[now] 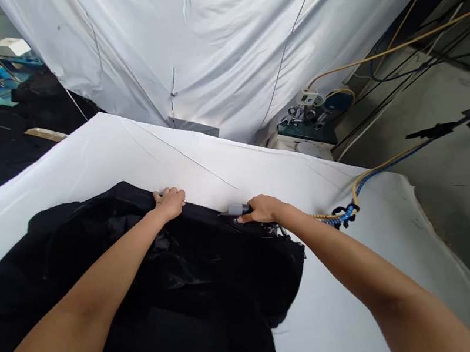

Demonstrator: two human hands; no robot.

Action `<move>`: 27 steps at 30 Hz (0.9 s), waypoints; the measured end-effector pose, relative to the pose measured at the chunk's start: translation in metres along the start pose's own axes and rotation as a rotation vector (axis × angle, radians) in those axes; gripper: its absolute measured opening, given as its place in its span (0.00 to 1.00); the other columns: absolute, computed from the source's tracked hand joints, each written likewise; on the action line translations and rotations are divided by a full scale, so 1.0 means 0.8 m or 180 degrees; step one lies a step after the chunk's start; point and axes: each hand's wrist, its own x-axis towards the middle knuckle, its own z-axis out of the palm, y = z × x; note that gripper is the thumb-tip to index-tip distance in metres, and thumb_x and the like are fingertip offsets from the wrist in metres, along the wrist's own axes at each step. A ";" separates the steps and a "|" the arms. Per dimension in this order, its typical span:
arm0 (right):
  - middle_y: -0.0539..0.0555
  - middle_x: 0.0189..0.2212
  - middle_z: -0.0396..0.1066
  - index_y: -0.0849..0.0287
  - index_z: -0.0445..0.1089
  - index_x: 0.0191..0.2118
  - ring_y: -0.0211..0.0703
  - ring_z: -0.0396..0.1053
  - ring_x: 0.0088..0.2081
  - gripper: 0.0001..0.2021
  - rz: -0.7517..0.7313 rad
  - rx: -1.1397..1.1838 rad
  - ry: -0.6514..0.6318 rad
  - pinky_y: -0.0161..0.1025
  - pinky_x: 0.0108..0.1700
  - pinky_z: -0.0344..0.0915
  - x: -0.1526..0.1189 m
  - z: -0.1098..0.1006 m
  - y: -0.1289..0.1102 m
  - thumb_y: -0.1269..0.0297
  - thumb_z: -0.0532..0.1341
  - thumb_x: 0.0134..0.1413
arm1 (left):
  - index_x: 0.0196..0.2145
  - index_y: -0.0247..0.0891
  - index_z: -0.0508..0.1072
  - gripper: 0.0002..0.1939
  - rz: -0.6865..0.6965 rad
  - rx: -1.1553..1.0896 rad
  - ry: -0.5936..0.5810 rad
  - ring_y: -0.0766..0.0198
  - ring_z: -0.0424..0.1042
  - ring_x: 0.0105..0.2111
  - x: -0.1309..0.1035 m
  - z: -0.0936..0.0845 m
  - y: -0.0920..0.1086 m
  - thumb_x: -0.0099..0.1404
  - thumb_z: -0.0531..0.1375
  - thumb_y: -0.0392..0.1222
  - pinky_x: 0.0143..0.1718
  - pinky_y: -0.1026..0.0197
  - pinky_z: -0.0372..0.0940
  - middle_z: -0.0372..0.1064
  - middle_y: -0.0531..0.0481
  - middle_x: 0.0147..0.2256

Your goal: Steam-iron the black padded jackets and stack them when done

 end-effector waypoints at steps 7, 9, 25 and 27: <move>0.58 0.37 0.70 0.58 0.72 0.40 0.49 0.68 0.37 0.35 0.0060 -0.0062 -0.0117 0.36 0.31 0.59 0.025 -0.006 -0.020 0.32 0.55 0.36 | 0.30 0.44 0.74 0.10 -0.0310 -0.0456 -0.0163 0.52 0.57 0.48 0.019 -0.006 -0.013 0.56 0.53 0.42 0.45 0.48 0.48 0.65 0.48 0.42; 0.58 0.36 0.70 0.59 0.72 0.39 0.48 0.68 0.36 0.34 0.0142 -0.0010 -0.0168 0.35 0.31 0.58 0.017 -0.003 -0.011 0.33 0.55 0.36 | 0.30 0.44 0.74 0.10 -0.0322 -0.0491 -0.0150 0.53 0.58 0.47 0.019 -0.005 -0.014 0.55 0.53 0.42 0.45 0.50 0.48 0.66 0.49 0.41; 0.54 0.25 0.70 0.58 0.71 0.25 0.47 0.67 0.29 0.22 0.0935 0.0403 -0.0094 0.36 0.28 0.53 -0.111 0.052 0.126 0.41 0.64 0.32 | 0.32 0.46 0.74 0.11 -0.0315 -0.0419 0.0002 0.55 0.59 0.48 0.014 0.004 -0.016 0.58 0.51 0.44 0.44 0.52 0.48 0.66 0.48 0.43; 0.55 0.25 0.70 0.57 0.71 0.24 0.47 0.67 0.30 0.22 0.0952 0.0365 -0.0071 0.36 0.28 0.53 -0.115 0.049 0.128 0.42 0.64 0.31 | 0.32 0.46 0.74 0.11 -0.0374 -0.0478 -0.0033 0.56 0.59 0.47 0.014 0.000 -0.015 0.57 0.52 0.44 0.44 0.53 0.47 0.67 0.50 0.43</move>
